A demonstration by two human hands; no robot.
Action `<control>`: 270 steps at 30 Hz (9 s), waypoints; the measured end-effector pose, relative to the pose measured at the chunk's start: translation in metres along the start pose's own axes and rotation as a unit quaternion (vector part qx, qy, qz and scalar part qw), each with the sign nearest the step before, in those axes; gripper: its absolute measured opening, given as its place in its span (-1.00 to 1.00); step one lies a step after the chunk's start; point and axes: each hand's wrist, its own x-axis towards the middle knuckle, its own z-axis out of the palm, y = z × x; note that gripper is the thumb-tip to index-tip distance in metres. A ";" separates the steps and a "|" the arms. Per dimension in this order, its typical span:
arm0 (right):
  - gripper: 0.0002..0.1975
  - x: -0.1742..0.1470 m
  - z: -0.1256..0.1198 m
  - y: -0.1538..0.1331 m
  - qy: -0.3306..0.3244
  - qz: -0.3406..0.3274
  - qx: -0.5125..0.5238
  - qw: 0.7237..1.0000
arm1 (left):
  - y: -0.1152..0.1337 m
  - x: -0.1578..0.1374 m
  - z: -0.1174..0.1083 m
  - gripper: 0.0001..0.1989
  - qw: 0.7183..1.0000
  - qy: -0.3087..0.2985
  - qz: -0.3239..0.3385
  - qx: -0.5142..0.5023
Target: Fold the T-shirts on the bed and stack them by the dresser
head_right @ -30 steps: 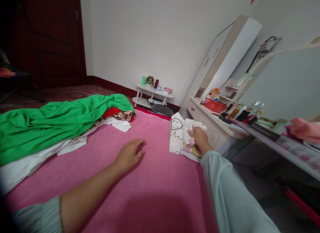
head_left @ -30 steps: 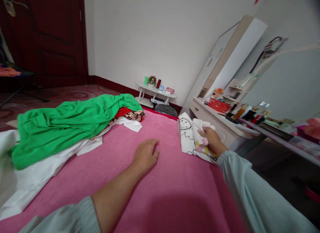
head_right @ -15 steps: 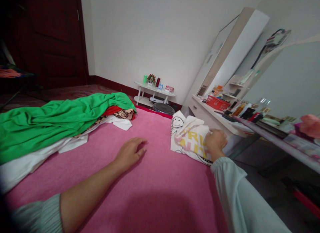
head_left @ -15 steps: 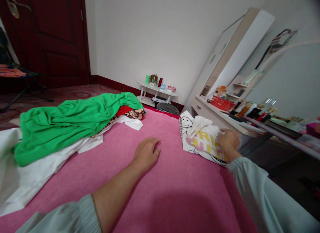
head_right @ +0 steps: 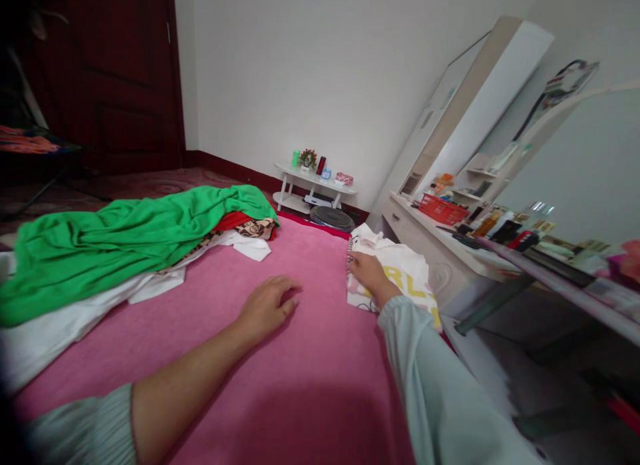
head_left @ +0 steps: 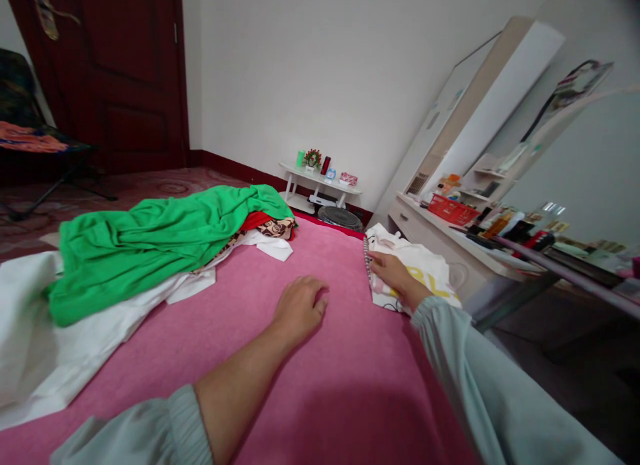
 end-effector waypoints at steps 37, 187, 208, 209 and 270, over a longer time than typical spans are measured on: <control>-0.69 -0.063 -0.060 0.011 -0.019 -0.004 -0.147 0.989 | 0.000 0.000 0.001 -0.83 1.000 -0.006 0.001 -0.006; -0.79 -0.202 0.019 -0.146 -0.050 -0.123 0.379 0.916 | 0.021 -0.078 -0.033 -0.57 0.901 -0.182 0.014 -0.394; -0.80 -0.201 0.022 -0.143 -0.053 -0.108 0.400 0.909 | 0.022 -0.080 -0.036 -0.53 0.886 -0.194 0.022 -0.421; -0.80 -0.201 0.023 -0.143 -0.056 -0.108 0.403 0.907 | 0.022 -0.080 -0.036 -0.52 0.885 -0.195 0.021 -0.422; -0.82 -0.199 0.019 -0.152 -0.087 -0.171 0.468 0.863 | 0.026 -0.079 -0.037 -0.65 0.909 -0.141 -0.006 -0.393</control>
